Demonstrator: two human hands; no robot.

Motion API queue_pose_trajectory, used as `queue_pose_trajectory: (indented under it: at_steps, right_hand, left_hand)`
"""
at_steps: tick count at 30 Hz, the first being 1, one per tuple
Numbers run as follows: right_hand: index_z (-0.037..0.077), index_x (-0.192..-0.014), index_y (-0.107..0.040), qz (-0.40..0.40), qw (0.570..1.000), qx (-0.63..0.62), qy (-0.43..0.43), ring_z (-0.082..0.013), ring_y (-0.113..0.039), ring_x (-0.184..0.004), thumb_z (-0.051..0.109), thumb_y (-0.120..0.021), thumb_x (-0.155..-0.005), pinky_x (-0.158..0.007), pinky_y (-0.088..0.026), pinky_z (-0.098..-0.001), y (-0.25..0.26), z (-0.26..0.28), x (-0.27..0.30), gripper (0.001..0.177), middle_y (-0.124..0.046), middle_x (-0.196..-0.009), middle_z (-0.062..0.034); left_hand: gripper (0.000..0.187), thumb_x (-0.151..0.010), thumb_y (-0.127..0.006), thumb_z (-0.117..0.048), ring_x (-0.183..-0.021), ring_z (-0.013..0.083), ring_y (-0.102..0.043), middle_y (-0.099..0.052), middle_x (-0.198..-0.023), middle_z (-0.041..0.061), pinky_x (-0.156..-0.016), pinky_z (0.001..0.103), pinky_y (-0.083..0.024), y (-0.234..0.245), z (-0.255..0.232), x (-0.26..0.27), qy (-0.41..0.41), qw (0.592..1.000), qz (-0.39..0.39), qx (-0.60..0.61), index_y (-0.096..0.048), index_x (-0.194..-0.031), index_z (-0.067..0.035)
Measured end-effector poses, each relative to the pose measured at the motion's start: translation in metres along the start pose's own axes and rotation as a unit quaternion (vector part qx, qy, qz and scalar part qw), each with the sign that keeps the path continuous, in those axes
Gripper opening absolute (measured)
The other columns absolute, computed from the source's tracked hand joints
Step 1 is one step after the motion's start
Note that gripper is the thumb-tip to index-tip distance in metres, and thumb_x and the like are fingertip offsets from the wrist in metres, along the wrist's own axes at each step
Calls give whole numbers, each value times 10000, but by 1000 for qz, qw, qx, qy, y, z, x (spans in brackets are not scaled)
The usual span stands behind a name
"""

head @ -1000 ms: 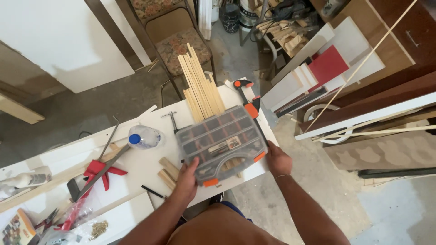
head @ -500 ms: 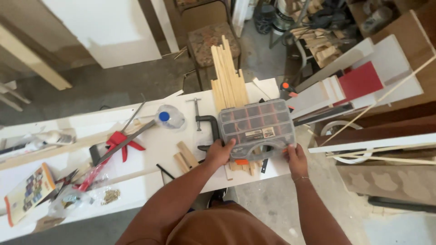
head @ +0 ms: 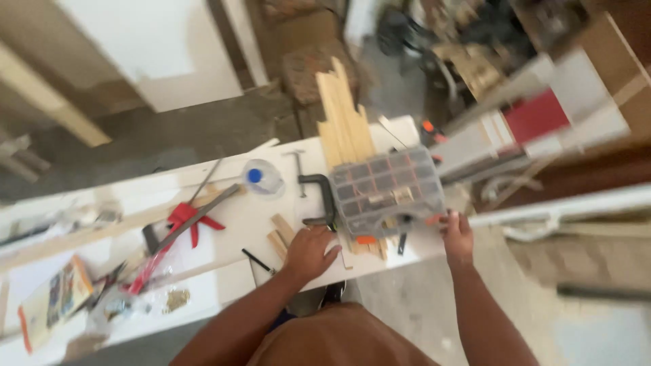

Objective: Sorting small hardware into an organizer box and inspecting a wooden frame in a workshop.

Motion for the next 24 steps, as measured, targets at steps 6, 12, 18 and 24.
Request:
queue_pose_trajectory:
  at_steps: [6,12,18,24]
  right_hand:
    - [155,-924,-668,-219,975,37,-7,-137,-530,-713,411,-452,-997,-697,-437,-334,65,-21,82,343,-579,-764,34]
    - [189,-929,-716,-221,946,145,-186,-235,-687,-786,467,-517,-991,-760,-485,-433,80,-189,174,347,-728,-760,-17]
    - [178,-827,-731,32,917,209,-338,-197,-693,-760,481,-569,-939,-720,-506,-392,-6,-386,218,362,-763,-783,-10]
    - [187,-1233,-745,158,912,262,-273,-379,-725,-1119,420,-666,-884,-973,-580,-498,-128,-575,157,427,-784,-1134,-157]
  left_hand:
    - [221,-890,-674,-407,-763,190,-689,-744,-807,-18,-663,360,-478,6,-67,35,67,903,328,271,-713,-818,-201]
    - [306,-885,-612,-504,-980,192,-721,-779,-1045,-3,-845,364,-511,-105,2,199,165,783,567,196,-724,-991,-240]
    - [850,-756,-718,-744,-1345,262,-578,-566,-1474,16,-1129,403,-470,-223,140,360,264,748,605,-76,-554,-1442,-269]
    - [832,-768,-705,-735,-1349,263,-574,-566,-1476,20,-1130,403,-465,-345,216,396,281,749,590,-108,-558,-1439,-266]
Point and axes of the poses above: each hand's wrist, its own x-axis away from the middle knuckle, its own y-axis out of the back of the hand, z = x × y, the point moved 4 cm from there along -x, towards the middle knuckle
